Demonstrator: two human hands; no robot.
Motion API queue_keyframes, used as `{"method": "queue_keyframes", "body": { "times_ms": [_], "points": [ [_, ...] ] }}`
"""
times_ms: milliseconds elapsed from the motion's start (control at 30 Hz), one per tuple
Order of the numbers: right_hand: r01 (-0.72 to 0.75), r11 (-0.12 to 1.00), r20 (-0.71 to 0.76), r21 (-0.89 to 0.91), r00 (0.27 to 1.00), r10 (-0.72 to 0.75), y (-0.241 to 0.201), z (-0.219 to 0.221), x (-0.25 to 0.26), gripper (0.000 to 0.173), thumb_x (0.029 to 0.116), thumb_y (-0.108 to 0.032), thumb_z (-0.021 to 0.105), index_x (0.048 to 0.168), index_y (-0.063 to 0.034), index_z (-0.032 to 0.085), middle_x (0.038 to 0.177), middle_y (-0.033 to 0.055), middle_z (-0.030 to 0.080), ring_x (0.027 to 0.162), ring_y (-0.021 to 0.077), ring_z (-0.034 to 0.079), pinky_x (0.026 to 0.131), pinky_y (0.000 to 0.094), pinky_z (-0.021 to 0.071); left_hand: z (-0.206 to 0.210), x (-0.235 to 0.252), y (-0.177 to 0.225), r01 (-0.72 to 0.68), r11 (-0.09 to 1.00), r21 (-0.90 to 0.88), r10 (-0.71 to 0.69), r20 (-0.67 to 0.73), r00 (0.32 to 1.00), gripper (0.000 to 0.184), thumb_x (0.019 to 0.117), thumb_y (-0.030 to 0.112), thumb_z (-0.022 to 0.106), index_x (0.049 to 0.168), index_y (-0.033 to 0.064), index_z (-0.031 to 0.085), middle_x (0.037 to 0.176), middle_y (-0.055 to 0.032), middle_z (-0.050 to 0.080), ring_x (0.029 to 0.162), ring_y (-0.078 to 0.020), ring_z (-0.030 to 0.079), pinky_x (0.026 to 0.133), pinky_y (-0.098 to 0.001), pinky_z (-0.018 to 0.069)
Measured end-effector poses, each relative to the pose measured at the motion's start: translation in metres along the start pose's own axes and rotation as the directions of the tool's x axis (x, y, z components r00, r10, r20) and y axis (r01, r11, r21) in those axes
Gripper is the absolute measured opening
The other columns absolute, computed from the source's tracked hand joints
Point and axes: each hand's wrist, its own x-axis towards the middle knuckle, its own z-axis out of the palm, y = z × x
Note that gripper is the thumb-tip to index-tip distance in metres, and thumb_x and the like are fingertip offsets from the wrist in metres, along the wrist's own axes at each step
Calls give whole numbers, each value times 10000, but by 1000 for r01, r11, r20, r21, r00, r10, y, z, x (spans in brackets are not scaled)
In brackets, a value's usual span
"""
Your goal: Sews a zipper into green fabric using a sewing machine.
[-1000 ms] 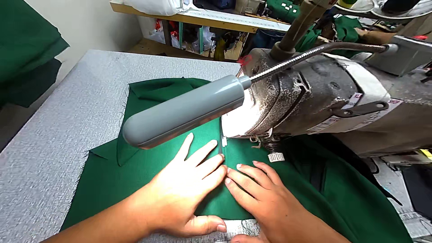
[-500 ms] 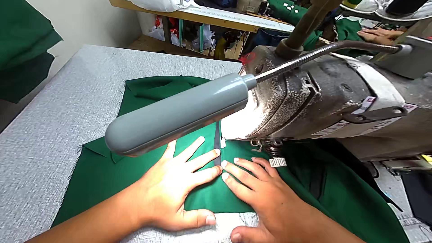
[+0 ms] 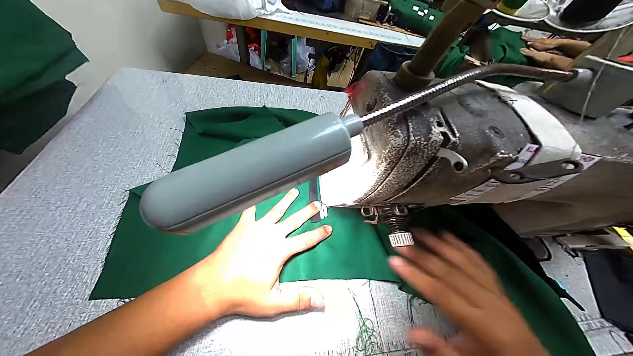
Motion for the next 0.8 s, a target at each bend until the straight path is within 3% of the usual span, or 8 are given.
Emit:
{"method": "queue_keyframes", "body": {
  "times_ms": [67, 100, 133, 200, 267, 400, 533, 800],
  "points": [
    [-206, 972, -181, -108, 966, 185, 25, -21, -42, 570, 1028, -554, 455, 1427, -160, 556, 1458, 153, 574, 1474, 334, 396, 1213, 541, 274, -2, 1, -1, -11, 1000, -14, 12, 32, 999, 875, 817, 940, 167, 1559, 508, 331, 1687, 107, 255, 1586, -319, 97, 1081, -854, 43],
    [-308, 938, -261, -160, 929, 261, 42, -26, -60, 610, 1030, -509, 475, 1439, -59, 520, 1460, 255, 535, 1471, 410, 374, 1217, 556, 246, -3, 1, -2, -17, 1000, -16, 17, 45, 999, 873, 817, 939, 173, 1562, 510, 322, 1691, 106, 244, 1587, -321, 82, 1078, -857, 31],
    [-387, 903, -306, -185, 896, 321, 61, -29, -75, 695, 1025, -476, 494, 1446, 76, 472, 1462, 378, 469, 1450, 521, 349, 1214, 597, 235, -3, 0, -3, -23, 1000, -12, 24, 48, 999, 873, 816, 938, 177, 1564, 510, 318, 1692, 107, 240, 1588, -322, 73, 1076, -859, 29],
    [-478, 857, -251, -192, 868, 428, 95, -30, -94, 905, 998, -534, 488, 1522, 172, 275, 1541, 469, 256, 1470, 619, 208, 1234, 630, 171, -3, 0, -4, -28, 1000, -6, 28, 52, 998, 875, 814, 939, 186, 1563, 507, 322, 1693, 115, 235, 1589, -318, 63, 1077, -859, 28],
    [-454, 864, -244, -217, 882, 402, 118, -24, -107, 972, 959, -607, 510, 1535, 140, 277, 1547, 455, 265, 1480, 597, 212, 1236, 600, 173, -4, 1, -5, -26, 1000, -14, 27, 74, 997, 874, 812, 941, 201, 1563, 511, 318, 1696, 125, 218, 1590, -309, 45, 1079, -856, 17],
    [-394, 900, -271, -186, 901, 338, 133, -16, -120, 764, 1000, -590, 466, 1416, 49, 514, 1416, 364, 515, 1418, 429, 441, 1202, 470, 310, -4, 5, -8, -16, 1000, -2, 16, 47, 999, 856, 819, 933, 218, 1555, 512, 335, 1690, 132, 232, 1590, -294, 74, 1085, -850, 30],
    [-411, 889, -228, -203, 903, 365, 132, -16, -120, 746, 1017, -598, 414, 1319, 50, 626, 1321, 335, 618, 1280, 441, 579, 1091, 535, 408, -6, 11, -10, -11, 1000, 14, 10, 44, 999, 827, 834, 905, 267, 1550, 501, 359, 1687, 108, 255, 1586, -303, 100, 1085, -850, 26],
    [-458, 859, -177, -231, 887, 426, 129, -16, -121, 779, 1002, -659, 396, 1374, -14, 626, 1376, 265, 622, 1303, 410, 582, 1076, 598, 373, -6, 1, -4, -4, 1000, -1, 4, 99, 995, 866, 813, 941, 192, 1565, 525, 298, 1702, 128, 191, 1590, -308, 52, 1088, -848, 18]
  ]
}}
